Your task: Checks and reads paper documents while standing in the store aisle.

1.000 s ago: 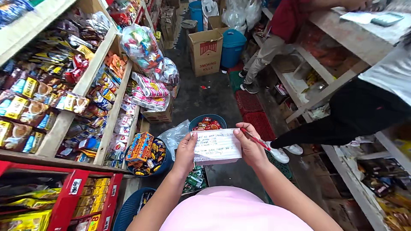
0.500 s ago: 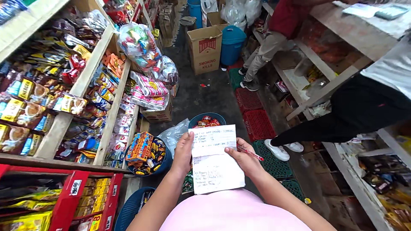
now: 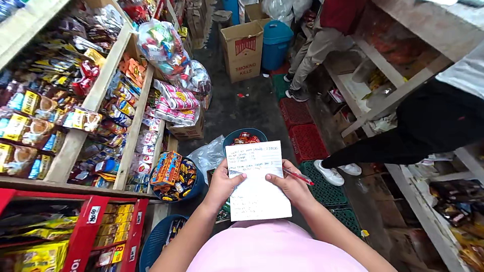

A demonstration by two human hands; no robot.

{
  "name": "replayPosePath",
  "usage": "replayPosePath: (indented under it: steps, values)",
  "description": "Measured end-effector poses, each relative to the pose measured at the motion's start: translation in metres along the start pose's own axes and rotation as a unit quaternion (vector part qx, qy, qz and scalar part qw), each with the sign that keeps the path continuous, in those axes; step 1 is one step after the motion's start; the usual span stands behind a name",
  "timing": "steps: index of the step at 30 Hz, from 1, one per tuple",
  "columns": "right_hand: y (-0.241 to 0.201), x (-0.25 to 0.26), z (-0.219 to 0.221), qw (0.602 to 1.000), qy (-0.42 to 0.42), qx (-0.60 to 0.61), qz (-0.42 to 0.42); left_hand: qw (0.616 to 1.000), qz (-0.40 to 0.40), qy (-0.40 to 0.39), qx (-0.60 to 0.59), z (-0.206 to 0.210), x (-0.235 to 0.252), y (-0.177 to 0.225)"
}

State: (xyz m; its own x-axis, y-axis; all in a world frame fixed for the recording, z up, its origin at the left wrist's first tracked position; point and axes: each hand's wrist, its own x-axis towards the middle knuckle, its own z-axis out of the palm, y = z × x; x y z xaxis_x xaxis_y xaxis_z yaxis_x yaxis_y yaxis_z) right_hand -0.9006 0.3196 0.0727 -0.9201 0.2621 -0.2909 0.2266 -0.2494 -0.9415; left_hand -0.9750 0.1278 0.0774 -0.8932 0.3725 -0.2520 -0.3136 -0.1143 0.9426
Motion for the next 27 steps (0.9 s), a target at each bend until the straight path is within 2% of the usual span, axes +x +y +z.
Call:
replayPosePath:
  steps: [3,6,9,12,14,16,18,20,22,24,25,26,27]
  values:
    - [0.002,0.001,-0.005,1.0,-0.001,-0.005,0.001,1.0,0.013,0.011,0.02,0.004,0.0,-0.005]
    - [-0.001,0.001,-0.011,1.0,-0.009,-0.003,0.002,1.0,-0.001,0.024,-0.008,0.011,-0.001,-0.005]
    - [-0.002,0.0,-0.017,1.0,-0.03,-0.003,-0.001,0.993,-0.089,0.05,-0.058,0.022,-0.003,0.001]
    - [0.005,0.006,-0.031,0.994,-0.08,-0.053,-0.043,0.983,-0.161,0.06,-0.064,0.031,0.0,0.003]
    - [0.012,0.016,-0.051,0.981,-0.089,-0.148,-0.086,0.985,-0.139,0.101,-0.015,0.023,0.008,-0.005]
    - [0.026,0.031,-0.089,0.961,-0.074,-0.258,-0.072,0.976,-0.074,0.196,0.061,-0.009,0.021,-0.022]
    - [0.062,0.049,-0.148,0.93,-0.042,-0.364,-0.005,0.941,-0.042,0.316,0.112,-0.059,0.028,-0.047]
    - [0.112,0.052,-0.216,0.885,-0.027,-0.451,0.112,0.895,-0.077,0.423,0.123,-0.103,0.016,-0.072]
    - [0.163,0.031,-0.28,0.821,-0.053,-0.518,0.234,0.854,-0.119,0.493,0.11,-0.121,-0.011,-0.091]
    - [0.197,-0.011,-0.321,0.76,-0.108,-0.573,0.288,0.839,-0.145,0.516,0.095,-0.115,-0.037,-0.103]
    - [0.2,-0.038,-0.326,0.746,-0.12,-0.601,0.263,0.84,-0.151,0.514,0.087,-0.106,-0.046,-0.107]
    - [0.184,-0.064,-0.316,0.743,-0.116,-0.625,0.208,0.845,-0.155,0.505,0.078,-0.094,-0.051,-0.107]
    - [0.114,-0.059,-0.281,0.689,-0.209,-0.588,0.37,0.851,-0.16,0.497,0.065,-0.08,-0.051,-0.105]
